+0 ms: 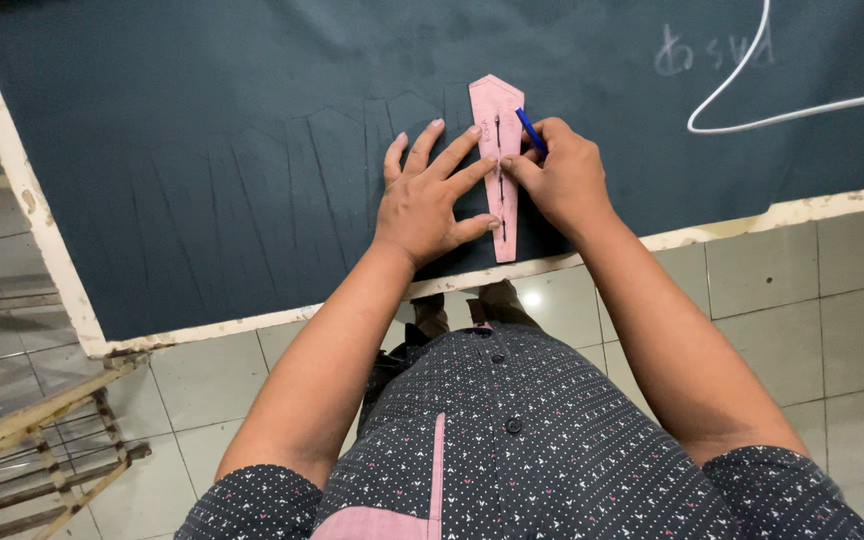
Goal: The person holds a pink paper pattern template on dark fabric and traces along its edges and inner slots with a pen, repositioning the template along pre-drawn chalk lines to mark additional pattern outlines on the fabric.
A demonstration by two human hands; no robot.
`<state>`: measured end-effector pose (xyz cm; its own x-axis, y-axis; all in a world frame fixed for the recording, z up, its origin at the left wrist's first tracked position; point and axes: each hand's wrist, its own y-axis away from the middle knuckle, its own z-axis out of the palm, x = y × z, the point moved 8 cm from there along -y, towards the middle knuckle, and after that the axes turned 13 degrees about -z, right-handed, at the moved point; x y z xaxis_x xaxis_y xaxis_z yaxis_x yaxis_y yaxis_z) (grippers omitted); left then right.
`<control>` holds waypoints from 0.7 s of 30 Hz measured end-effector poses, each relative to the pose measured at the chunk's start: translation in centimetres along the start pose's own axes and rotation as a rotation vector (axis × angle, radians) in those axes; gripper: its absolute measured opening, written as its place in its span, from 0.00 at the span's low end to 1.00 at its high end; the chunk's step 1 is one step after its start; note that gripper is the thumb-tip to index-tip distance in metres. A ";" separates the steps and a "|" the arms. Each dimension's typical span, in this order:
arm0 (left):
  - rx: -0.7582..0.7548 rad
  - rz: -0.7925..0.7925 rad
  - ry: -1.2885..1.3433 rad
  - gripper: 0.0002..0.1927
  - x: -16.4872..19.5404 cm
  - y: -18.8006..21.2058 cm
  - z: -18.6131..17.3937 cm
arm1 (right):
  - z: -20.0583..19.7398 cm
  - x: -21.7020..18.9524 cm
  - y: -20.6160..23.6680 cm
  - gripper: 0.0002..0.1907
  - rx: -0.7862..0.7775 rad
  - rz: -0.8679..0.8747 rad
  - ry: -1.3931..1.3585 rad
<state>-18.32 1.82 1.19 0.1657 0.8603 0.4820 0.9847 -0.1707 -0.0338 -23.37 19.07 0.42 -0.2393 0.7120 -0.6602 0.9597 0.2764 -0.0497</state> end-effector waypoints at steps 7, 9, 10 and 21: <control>-0.009 -0.005 -0.014 0.38 -0.3 -0.1 -0.1 | 0.1 -0.2 -0.2 0.17 0.009 -0.030 0.014; -0.006 0.002 -0.019 0.37 -0.2 -0.1 -0.3 | 0.2 -0.3 -0.3 0.17 -0.002 -0.040 0.033; -0.015 -0.004 -0.016 0.37 -0.3 -0.1 -0.3 | 0.2 -0.3 -0.3 0.17 -0.005 -0.036 0.032; -0.004 0.002 -0.013 0.37 0.1 0.0 0.3 | -0.3 0.2 -0.1 0.17 -0.006 -0.018 -0.004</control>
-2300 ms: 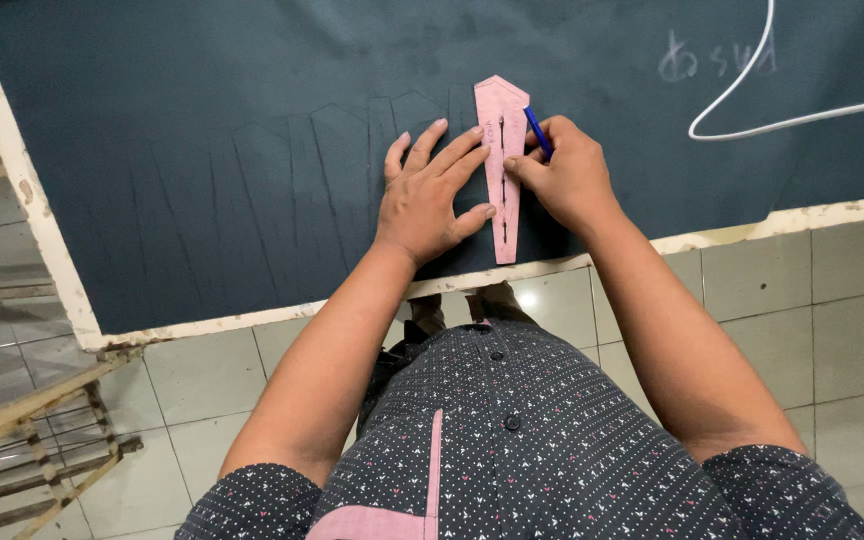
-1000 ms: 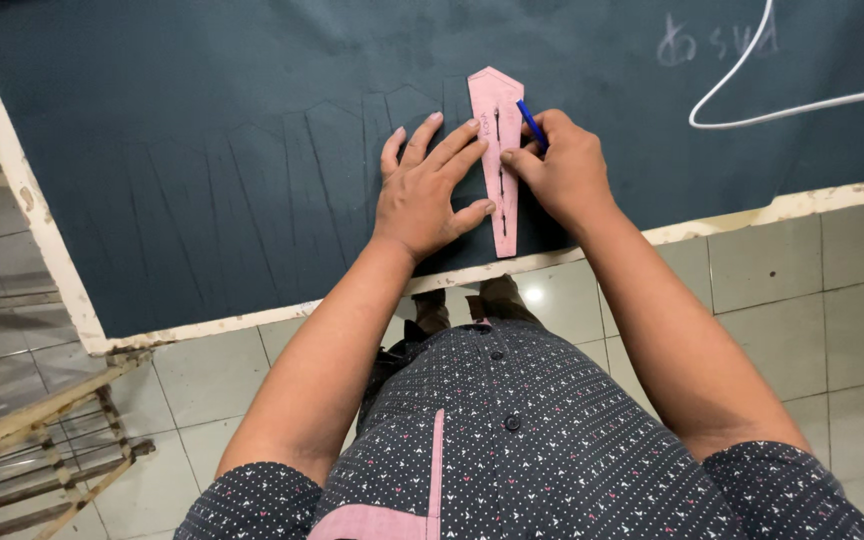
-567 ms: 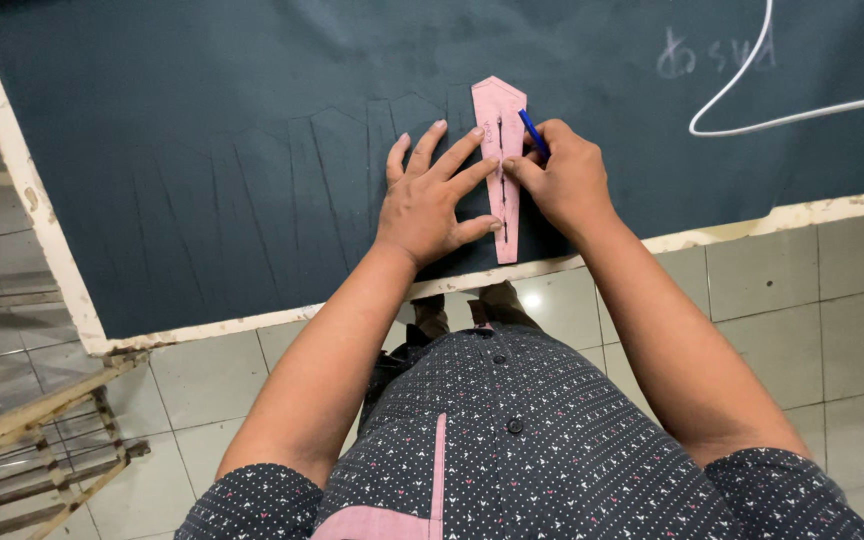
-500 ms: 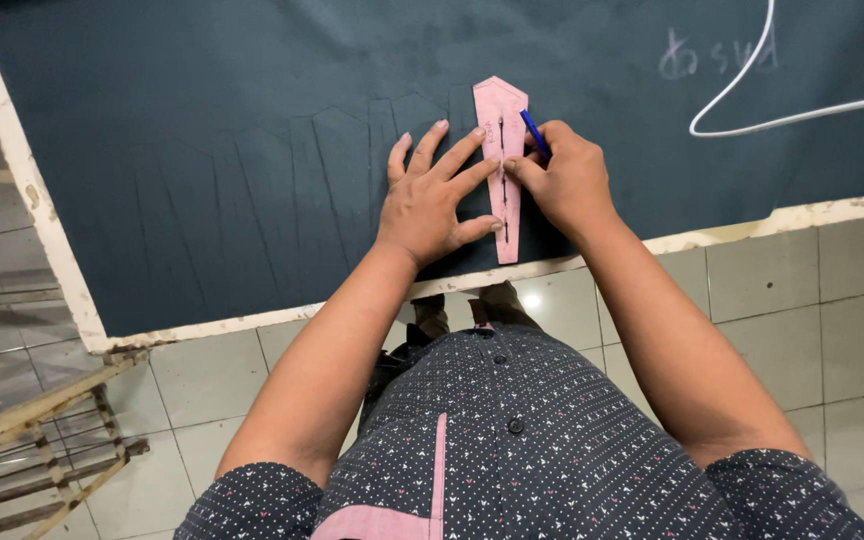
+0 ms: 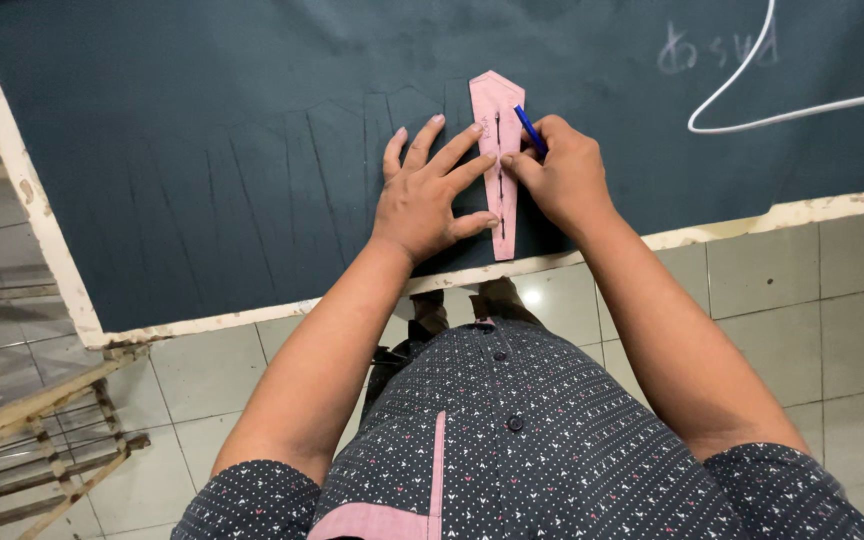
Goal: The person holds a pink paper pattern template on dark fabric and traces along its edges and inner slots with a pen, repositioning the template along pre-drawn chalk lines to mark additional pattern outlines on the fabric.
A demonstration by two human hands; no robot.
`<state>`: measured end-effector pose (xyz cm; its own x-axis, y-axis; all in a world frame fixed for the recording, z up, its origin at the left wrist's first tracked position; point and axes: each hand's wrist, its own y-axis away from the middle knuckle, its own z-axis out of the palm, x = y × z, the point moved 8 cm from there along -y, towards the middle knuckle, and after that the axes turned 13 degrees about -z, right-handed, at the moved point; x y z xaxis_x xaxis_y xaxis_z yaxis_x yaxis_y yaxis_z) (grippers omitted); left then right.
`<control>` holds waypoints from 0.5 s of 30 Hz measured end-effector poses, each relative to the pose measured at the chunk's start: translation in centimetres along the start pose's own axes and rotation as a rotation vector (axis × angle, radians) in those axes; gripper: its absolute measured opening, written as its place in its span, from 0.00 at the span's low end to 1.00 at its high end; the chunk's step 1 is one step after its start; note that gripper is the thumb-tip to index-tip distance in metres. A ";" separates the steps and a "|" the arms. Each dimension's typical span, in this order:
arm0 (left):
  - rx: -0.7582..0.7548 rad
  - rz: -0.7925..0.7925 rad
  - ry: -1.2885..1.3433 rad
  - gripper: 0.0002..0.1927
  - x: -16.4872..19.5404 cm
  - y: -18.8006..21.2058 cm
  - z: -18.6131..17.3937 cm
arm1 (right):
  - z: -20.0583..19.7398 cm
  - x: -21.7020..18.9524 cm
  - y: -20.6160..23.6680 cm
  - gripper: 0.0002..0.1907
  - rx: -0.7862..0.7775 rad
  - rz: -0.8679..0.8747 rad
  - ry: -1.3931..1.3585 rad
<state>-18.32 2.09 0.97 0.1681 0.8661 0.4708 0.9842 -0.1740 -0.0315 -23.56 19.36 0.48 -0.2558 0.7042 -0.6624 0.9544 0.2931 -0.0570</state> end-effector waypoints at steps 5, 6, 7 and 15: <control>-0.002 -0.006 0.002 0.37 0.1 0.0 0.2 | 0.3 0.5 0.2 0.17 -0.007 -0.004 0.015; -0.004 -0.004 0.000 0.37 0.2 -0.1 0.1 | 0.4 0.6 0.2 0.17 -0.008 -0.007 0.017; -0.008 -0.011 0.009 0.37 0.3 -0.1 -0.1 | 0.4 0.5 0.2 0.18 -0.004 -0.023 0.017; -0.316 -0.114 -0.033 0.30 2.8 0.5 0.3 | -3.2 -4.5 -0.4 0.04 0.157 -0.401 0.043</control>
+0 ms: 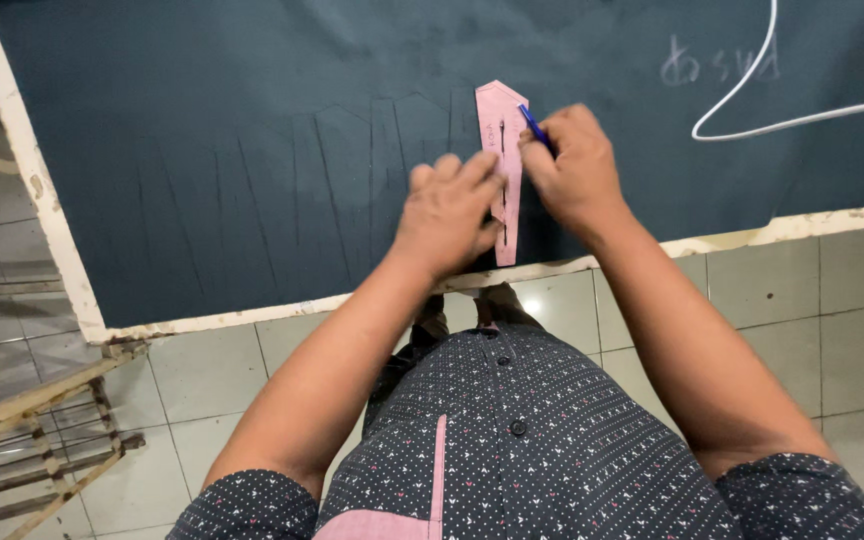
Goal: The person holds a pink paper pattern template on dark fabric and traces along its edges and inner slots with a pen, repositioning the template along pre-drawn chalk lines to mark additional pattern outlines on the fabric.
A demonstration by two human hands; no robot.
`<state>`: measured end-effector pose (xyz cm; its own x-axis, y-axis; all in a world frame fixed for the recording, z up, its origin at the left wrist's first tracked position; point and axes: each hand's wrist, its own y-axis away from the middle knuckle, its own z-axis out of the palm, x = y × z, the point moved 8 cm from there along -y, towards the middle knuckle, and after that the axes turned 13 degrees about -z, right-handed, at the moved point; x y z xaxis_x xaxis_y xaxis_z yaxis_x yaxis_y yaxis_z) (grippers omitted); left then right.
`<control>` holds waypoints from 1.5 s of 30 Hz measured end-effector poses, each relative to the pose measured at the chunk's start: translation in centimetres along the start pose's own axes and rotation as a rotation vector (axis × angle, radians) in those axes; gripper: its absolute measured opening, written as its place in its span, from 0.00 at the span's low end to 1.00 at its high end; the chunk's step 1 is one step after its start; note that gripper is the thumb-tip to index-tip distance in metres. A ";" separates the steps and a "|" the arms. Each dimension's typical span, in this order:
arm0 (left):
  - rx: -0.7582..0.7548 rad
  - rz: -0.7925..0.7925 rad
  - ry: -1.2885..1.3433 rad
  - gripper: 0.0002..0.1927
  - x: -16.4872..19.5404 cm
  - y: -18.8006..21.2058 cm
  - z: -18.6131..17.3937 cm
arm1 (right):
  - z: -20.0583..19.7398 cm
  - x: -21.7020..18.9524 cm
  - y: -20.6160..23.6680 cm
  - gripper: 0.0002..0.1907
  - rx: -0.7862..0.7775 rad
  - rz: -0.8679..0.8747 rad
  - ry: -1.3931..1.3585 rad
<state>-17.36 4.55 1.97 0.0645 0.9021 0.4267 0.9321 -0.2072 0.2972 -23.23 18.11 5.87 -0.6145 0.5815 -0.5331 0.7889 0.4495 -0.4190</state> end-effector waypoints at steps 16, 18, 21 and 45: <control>-0.220 -0.375 0.252 0.26 2.2 1.4 7.2 | 2.3 -3.8 -1.3 0.15 -0.464 0.052 -0.012; -0.196 -0.352 0.190 0.24 2.3 1.7 6.4 | 2.5 -3.9 -1.4 0.15 -0.462 0.012 0.038; 0.018 0.032 -0.078 0.13 4.4 2.6 3.9 | 2.3 -3.8 -3.3 0.13 -0.352 -0.060 0.062; 0.450 0.134 -0.150 0.13 4.3 4.1 -0.4 | -0.6 0.1 -7.4 0.09 -0.059 -0.010 -0.066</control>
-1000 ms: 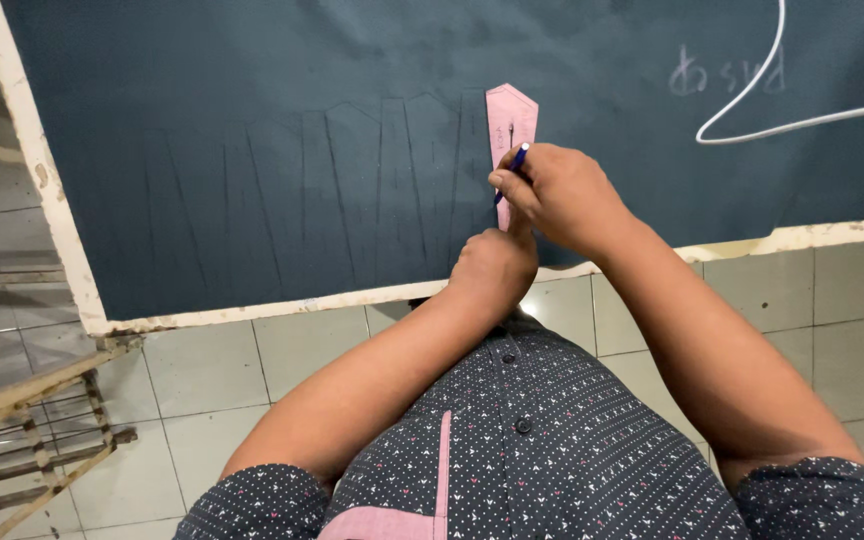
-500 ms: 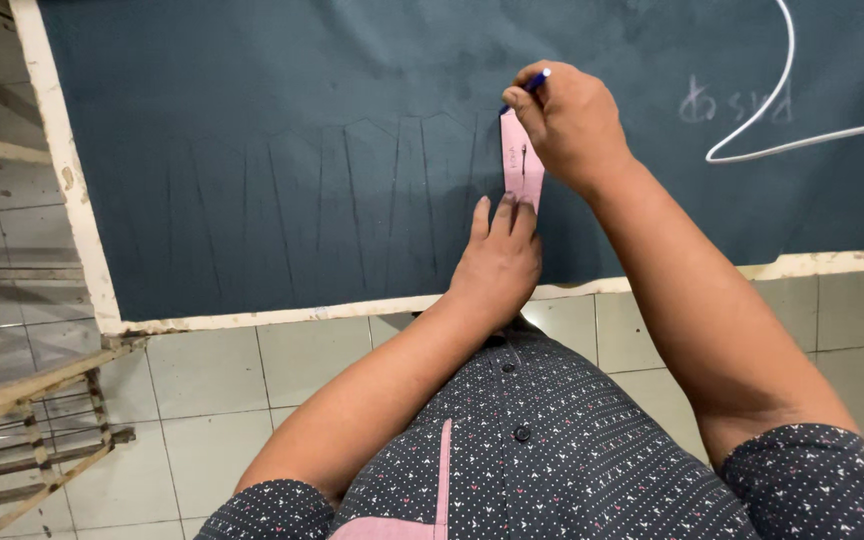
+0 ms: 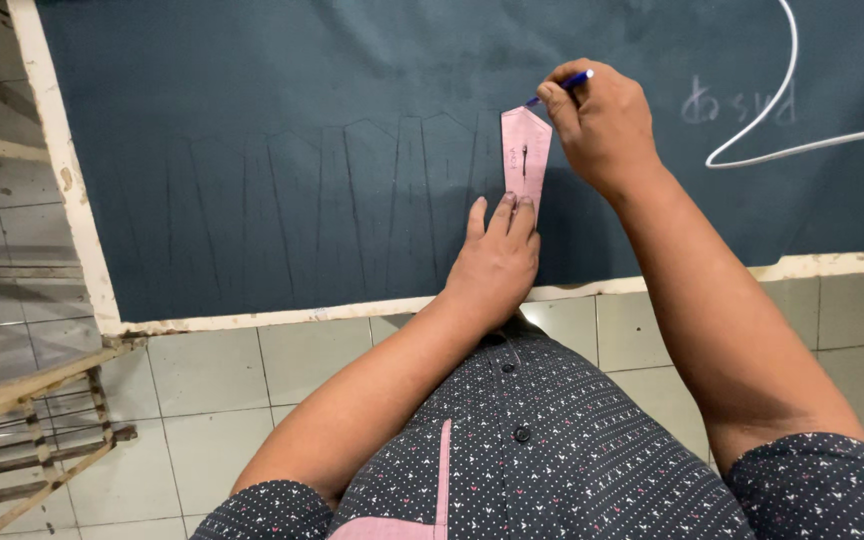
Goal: The person holds a pink paper pattern template on dark fabric and traces along its edges and inner slots with a pen, repositioning the template along pre-drawn chalk lines to mark additional pattern outlines on the fabric.
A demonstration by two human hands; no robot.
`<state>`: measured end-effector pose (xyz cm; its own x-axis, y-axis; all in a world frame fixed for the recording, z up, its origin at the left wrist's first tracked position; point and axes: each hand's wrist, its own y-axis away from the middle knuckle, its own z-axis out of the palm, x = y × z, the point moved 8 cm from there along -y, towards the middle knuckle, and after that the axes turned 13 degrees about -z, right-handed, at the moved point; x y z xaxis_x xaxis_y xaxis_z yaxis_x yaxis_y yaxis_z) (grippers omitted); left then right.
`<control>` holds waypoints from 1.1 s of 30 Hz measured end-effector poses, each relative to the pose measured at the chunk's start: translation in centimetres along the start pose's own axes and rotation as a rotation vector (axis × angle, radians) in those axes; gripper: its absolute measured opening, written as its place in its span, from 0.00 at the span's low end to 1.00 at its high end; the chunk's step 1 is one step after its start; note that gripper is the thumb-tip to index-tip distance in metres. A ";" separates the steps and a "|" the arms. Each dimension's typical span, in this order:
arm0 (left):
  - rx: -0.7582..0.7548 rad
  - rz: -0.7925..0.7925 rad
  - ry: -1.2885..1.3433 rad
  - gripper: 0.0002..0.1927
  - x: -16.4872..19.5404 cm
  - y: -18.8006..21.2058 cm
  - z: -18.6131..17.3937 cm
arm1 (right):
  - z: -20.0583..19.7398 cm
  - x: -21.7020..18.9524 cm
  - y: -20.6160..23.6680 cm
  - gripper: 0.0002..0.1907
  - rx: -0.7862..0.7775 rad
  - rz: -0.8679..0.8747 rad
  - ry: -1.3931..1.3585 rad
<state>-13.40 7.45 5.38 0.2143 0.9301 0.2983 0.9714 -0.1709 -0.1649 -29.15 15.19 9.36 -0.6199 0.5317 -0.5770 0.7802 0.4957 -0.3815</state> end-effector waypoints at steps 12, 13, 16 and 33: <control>-0.071 -0.019 0.066 0.17 -1.2 0.0 0.6 | -2.3 0.1 4.8 0.08 0.044 0.093 0.046; -0.080 -0.015 0.071 0.18 -1.4 -0.1 0.6 | -2.2 0.1 5.0 0.08 0.063 0.104 0.017; -0.131 -0.019 0.121 0.19 -1.9 -0.4 1.0 | -2.1 -0.3 6.4 0.08 0.094 0.100 -0.019; -0.194 0.019 0.149 0.29 -1.6 -0.4 4.6 | -0.4 -7.1 22.5 0.07 -0.025 0.261 -0.091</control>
<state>-14.63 7.50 0.60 0.2319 0.8704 0.4342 0.9654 -0.2607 0.0070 -7.21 22.90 5.16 -0.3872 0.5804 -0.7163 0.9096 0.3674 -0.1940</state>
